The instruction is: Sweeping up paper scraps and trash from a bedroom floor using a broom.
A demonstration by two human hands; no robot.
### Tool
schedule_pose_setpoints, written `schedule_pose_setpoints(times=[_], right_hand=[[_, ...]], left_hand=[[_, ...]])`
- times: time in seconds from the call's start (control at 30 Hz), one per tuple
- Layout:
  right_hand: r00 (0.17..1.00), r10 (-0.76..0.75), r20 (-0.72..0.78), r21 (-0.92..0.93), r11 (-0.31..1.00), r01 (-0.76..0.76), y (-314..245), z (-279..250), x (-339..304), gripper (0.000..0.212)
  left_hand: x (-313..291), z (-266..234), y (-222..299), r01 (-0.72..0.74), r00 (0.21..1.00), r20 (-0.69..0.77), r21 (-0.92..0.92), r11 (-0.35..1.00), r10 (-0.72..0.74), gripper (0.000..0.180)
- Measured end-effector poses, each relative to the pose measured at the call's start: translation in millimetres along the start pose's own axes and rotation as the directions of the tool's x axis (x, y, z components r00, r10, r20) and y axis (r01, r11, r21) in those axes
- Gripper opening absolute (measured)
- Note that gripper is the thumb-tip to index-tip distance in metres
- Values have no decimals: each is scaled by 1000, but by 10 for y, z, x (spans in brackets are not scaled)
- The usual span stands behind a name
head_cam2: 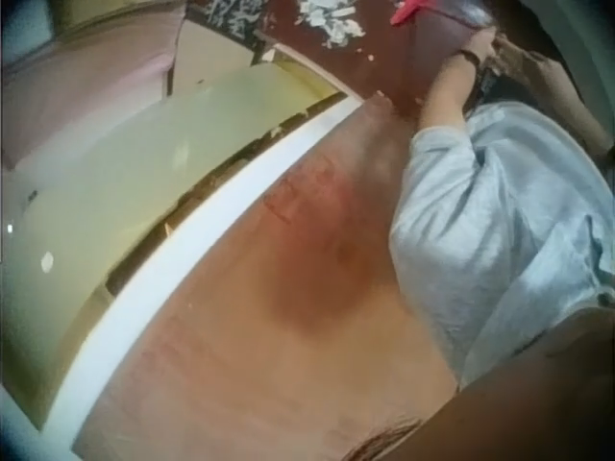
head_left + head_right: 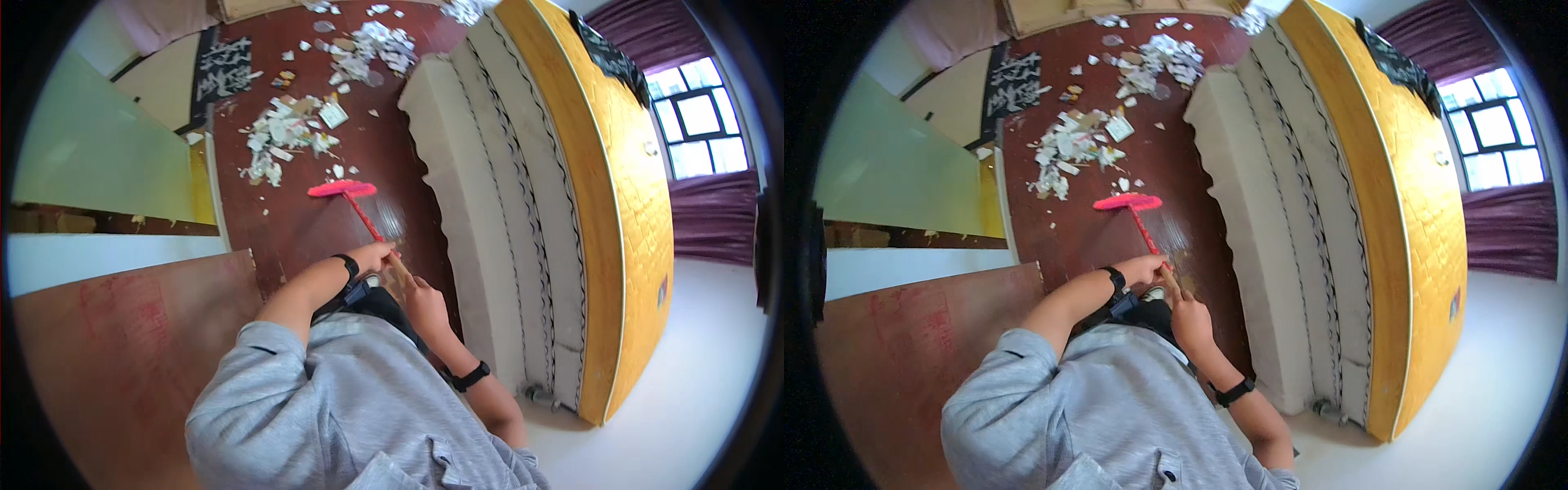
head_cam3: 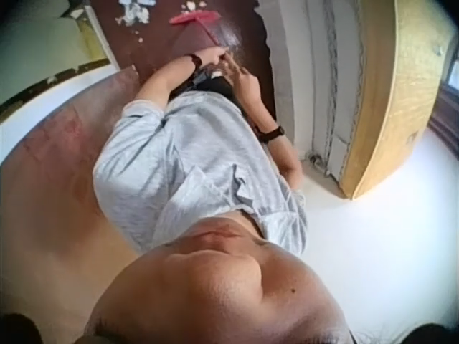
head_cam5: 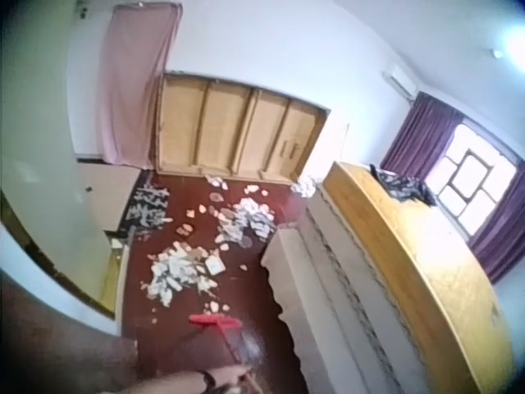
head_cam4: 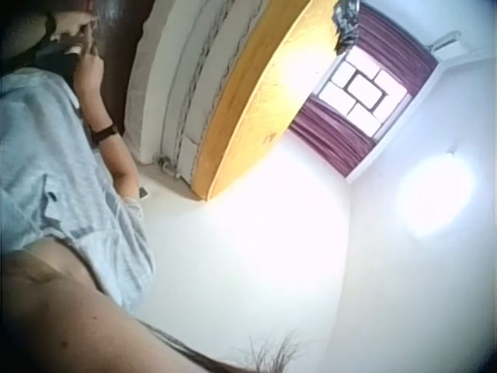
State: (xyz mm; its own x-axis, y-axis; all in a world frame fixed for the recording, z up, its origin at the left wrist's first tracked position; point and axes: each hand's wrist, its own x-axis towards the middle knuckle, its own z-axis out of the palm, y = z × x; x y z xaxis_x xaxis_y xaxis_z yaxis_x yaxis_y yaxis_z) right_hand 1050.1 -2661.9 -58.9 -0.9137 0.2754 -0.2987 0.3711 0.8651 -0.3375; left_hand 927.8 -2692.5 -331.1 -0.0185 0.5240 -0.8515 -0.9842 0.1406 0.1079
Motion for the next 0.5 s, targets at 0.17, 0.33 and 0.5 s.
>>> schedule_pose_setpoints(times=[0.17,0.33,0.5], right_hand=[[983,-178,51,-194,963,185,-156,262,849,26],[985,-162,-52,-117,981,156,316,758,1978,27],[947,-256,-194,39,963,268,513,134,2545,33]], left_hand=[[-817,-181,474,-107,972,195,-145,984,134,19],[-1474,-51,670,-169,962,161,-276,946,219,30],[-1702,-328,956,-247,961,38,-322,914,273,35]])
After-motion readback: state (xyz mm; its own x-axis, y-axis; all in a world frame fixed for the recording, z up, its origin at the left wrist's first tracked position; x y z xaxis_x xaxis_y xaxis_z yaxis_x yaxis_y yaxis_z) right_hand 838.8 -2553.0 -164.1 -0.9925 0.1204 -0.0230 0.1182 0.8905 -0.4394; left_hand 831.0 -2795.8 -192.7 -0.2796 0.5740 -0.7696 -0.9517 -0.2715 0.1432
